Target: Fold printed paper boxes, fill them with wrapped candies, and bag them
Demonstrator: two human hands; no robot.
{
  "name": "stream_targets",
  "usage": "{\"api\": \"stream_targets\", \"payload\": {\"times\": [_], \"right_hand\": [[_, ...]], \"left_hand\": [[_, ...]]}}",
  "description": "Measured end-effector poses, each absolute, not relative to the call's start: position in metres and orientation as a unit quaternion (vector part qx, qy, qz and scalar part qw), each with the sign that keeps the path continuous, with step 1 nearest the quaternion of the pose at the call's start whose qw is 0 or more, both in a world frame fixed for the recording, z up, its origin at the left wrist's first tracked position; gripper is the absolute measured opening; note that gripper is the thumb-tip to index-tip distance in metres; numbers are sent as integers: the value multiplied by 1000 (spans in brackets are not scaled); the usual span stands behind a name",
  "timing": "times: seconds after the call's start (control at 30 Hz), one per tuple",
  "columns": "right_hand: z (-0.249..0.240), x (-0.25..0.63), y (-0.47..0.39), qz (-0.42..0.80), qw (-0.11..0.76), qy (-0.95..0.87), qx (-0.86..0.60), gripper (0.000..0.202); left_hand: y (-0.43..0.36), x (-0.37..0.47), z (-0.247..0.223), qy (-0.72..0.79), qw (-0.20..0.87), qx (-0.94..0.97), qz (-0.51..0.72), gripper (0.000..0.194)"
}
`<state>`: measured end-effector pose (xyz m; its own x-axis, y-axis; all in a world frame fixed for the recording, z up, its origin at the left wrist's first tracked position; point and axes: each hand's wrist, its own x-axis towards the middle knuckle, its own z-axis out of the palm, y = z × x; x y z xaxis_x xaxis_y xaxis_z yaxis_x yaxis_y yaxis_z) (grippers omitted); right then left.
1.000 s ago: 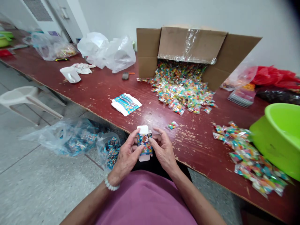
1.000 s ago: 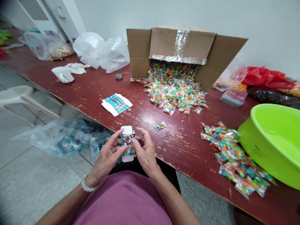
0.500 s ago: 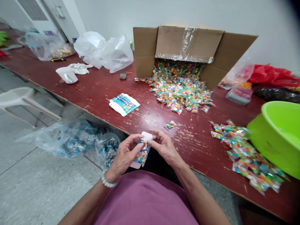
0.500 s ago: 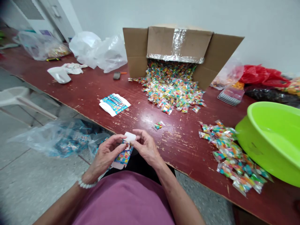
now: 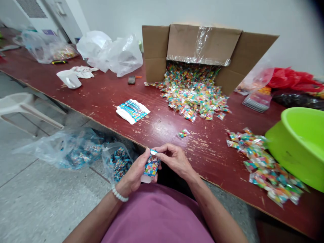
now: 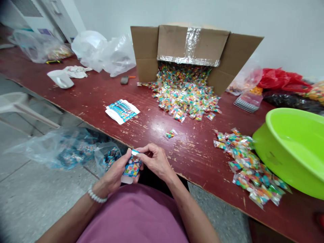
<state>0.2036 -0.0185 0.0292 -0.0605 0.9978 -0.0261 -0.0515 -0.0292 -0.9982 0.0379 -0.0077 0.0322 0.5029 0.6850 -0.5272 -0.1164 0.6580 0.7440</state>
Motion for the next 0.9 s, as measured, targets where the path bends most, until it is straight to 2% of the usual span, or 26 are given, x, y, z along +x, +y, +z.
{"api": "stream_targets", "payload": {"times": [0.13, 0.27, 0.4, 0.5, 0.6, 0.67, 0.73, 0.8, 0.9], "right_hand": [[30, 202, -12, 562, 481, -442, -507, 21], [34, 200, -10, 575, 507, -397, -505, 23], [37, 206, -15, 557, 504, -468, -466, 22], [36, 211, -19, 451, 467, -597, -471, 18], [37, 209, -24, 277, 388, -712, -516, 16], [38, 206, -25, 207, 341, -751, -527, 17], [39, 209, -22, 212, 346, -756, -514, 15], [35, 221, -13, 225, 387, -724, -525, 12], [22, 256, 9, 134, 402, -621, -660, 24]], "left_hand": [[-8, 42, 36, 447, 780, 361, 250, 72], [-8, 41, 35, 451, 754, 398, 264, 72], [-5, 38, 35, 440, 752, 413, 264, 75], [-5, 38, 36, 440, 753, 414, 260, 72], [-5, 40, 34, 445, 723, 450, 275, 62], [-5, 41, 32, 441, 709, 472, 283, 56], [-3, 40, 32, 433, 722, 463, 275, 55], [0, 37, 32, 424, 746, 438, 269, 53], [6, 32, 35, 425, 748, 421, 288, 47]]}}
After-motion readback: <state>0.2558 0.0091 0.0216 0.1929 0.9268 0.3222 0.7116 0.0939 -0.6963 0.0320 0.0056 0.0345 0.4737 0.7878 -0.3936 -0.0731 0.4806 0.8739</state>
